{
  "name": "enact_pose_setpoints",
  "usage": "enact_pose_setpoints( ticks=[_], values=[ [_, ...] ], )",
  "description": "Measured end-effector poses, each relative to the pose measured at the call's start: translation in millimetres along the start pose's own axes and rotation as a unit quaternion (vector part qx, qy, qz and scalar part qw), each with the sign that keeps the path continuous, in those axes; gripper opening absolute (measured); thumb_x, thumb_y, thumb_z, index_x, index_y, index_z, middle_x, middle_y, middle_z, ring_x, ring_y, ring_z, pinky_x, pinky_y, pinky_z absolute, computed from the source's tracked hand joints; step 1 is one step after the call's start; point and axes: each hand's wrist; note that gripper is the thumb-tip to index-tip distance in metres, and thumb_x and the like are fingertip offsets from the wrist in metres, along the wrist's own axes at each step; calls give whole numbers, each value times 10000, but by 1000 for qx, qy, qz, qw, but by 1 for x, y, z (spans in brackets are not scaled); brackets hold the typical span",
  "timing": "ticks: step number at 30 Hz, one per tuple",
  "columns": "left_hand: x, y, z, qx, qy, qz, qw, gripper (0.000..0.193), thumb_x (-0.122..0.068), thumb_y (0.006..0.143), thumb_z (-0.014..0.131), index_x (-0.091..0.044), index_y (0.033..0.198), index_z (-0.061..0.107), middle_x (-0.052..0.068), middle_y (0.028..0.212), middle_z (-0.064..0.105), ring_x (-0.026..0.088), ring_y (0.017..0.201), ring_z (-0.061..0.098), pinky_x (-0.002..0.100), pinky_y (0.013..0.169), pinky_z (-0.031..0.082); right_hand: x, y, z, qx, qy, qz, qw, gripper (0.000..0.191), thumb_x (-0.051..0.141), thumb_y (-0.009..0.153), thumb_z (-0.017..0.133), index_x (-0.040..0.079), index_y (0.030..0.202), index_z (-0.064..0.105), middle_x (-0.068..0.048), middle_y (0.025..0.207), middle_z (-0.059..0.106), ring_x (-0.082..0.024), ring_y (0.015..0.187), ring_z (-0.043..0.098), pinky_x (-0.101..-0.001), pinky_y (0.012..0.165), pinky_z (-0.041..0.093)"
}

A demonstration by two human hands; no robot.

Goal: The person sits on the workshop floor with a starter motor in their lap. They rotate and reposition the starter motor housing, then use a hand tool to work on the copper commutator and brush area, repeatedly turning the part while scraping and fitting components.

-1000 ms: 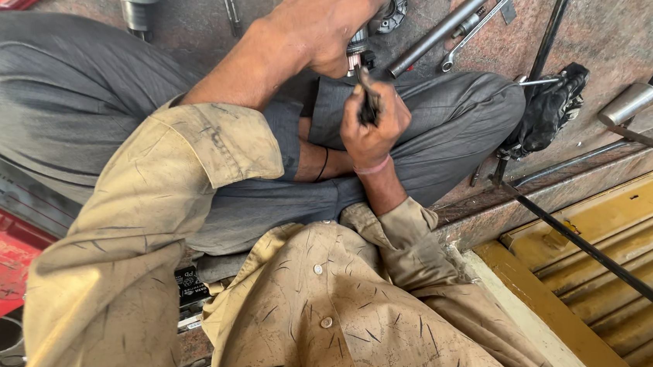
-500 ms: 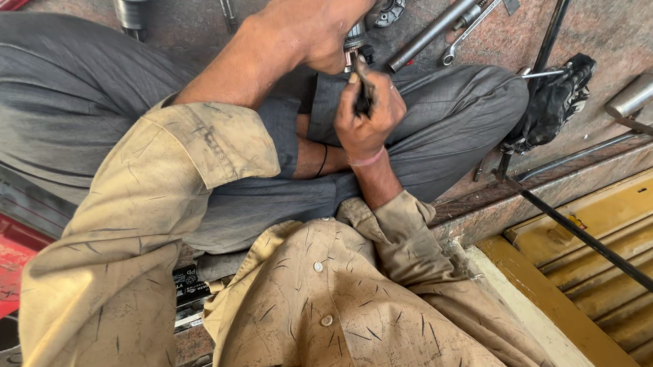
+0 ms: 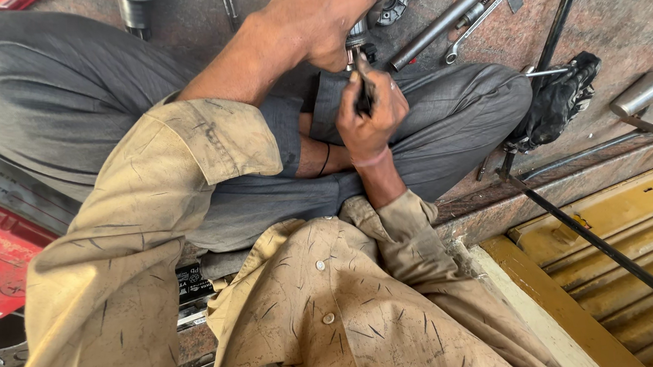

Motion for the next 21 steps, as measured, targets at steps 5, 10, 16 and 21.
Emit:
enact_pose_setpoints(
  ticks=[5,10,16,21],
  values=[
    [0,1,-3,-21,44,24,999,870,-178,487,955,37,1280,670,126,989,728,300,945,716,407,804,567,0,-2,-4,19,6,22,1000,138,-54,902,663,-44,1040,652,-145,788,650,-276,638,652,-392,604,481],
    [-2,0,-5,-37,29,32,998,846,-203,472,963,27,1235,680,126,982,728,316,949,711,420,795,557,-2,-2,-3,17,-5,11,1000,109,-46,938,675,-37,1041,641,-161,803,632,-308,668,643,-410,635,480],
    [-1,-1,-4,-26,30,20,999,825,-194,477,966,9,1228,689,117,981,733,322,948,713,437,805,552,-2,-3,-5,20,3,18,1000,117,-36,934,665,-33,1050,651,-153,809,640,-293,673,649,-403,640,494],
    [-2,1,-3,-52,12,28,998,874,-237,478,987,36,1252,687,141,973,729,318,923,715,432,796,558,-2,-3,-5,13,5,12,1000,132,-46,940,668,-46,1069,640,-153,832,661,-278,689,666,-389,638,499]
  ],
)
Point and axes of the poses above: each hand's wrist, its own y-axis towards the middle knuckle, its own z-axis out of the palm, x = y × z
